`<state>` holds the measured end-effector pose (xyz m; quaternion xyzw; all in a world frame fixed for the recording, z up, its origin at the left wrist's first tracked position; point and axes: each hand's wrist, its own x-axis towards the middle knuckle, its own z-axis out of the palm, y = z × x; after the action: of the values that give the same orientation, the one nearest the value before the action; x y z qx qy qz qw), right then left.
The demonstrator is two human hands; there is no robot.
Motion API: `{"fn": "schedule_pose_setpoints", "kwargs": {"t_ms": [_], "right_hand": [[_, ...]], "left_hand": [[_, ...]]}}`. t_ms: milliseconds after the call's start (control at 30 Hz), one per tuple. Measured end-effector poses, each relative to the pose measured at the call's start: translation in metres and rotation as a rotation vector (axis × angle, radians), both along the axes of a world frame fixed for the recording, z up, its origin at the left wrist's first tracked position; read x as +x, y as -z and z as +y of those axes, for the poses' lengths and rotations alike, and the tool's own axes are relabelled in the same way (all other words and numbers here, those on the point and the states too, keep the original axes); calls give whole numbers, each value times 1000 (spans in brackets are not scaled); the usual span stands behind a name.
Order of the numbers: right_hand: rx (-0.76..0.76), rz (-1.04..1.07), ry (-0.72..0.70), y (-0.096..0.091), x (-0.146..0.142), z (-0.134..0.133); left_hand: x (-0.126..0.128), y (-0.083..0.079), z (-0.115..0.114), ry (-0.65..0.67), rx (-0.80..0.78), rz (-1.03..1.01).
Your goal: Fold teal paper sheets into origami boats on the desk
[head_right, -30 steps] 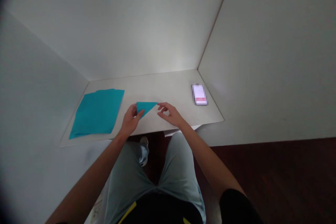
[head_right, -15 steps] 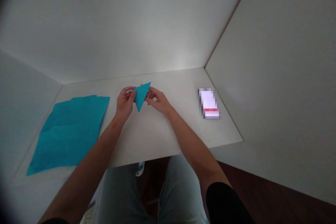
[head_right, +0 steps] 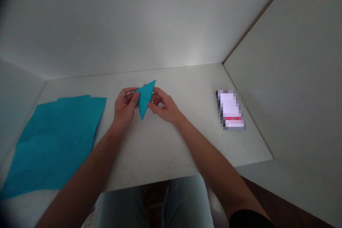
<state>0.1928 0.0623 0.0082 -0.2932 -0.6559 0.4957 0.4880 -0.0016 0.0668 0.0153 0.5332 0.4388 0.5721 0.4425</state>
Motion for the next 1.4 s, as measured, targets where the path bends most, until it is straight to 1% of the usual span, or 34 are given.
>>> {"fn": "schedule_pose_setpoints", "kwargs": {"t_ms": [100,267,467,533,733,833,967,1100,1233,1300,1400], "right_hand": [[-38,54,-31,-3,0,-2],[-27,87,-71,-1,1,1],[-10,89,-30,1,3,5],[0,102,-25,1,3,5],[16,20,-7,0,1,4],[7,15,-33,1,0,3],[13,-49,-21,1,-1,4],[25,-41,-18,-3,-2,3],[5,-88,78,-8,-2,0],[-1,-133,131,-10,-3,-2],[17,-161,175,-10,-3,-2]], "left_hand": [[1,3,1,32,-4,1],[-1,4,4,50,2,-12],[1,5,5,70,35,1],[1,4,5,60,37,-7],[-1,-5,1,3,-1,2],[-2,-9,-1,-13,-20,28],[-4,-9,-2,-29,-29,71],[-6,-8,-2,-24,-25,90],[-5,-9,-4,-20,8,120],[-5,-9,-6,-11,22,160],[-4,-11,-11,24,55,240]]}}
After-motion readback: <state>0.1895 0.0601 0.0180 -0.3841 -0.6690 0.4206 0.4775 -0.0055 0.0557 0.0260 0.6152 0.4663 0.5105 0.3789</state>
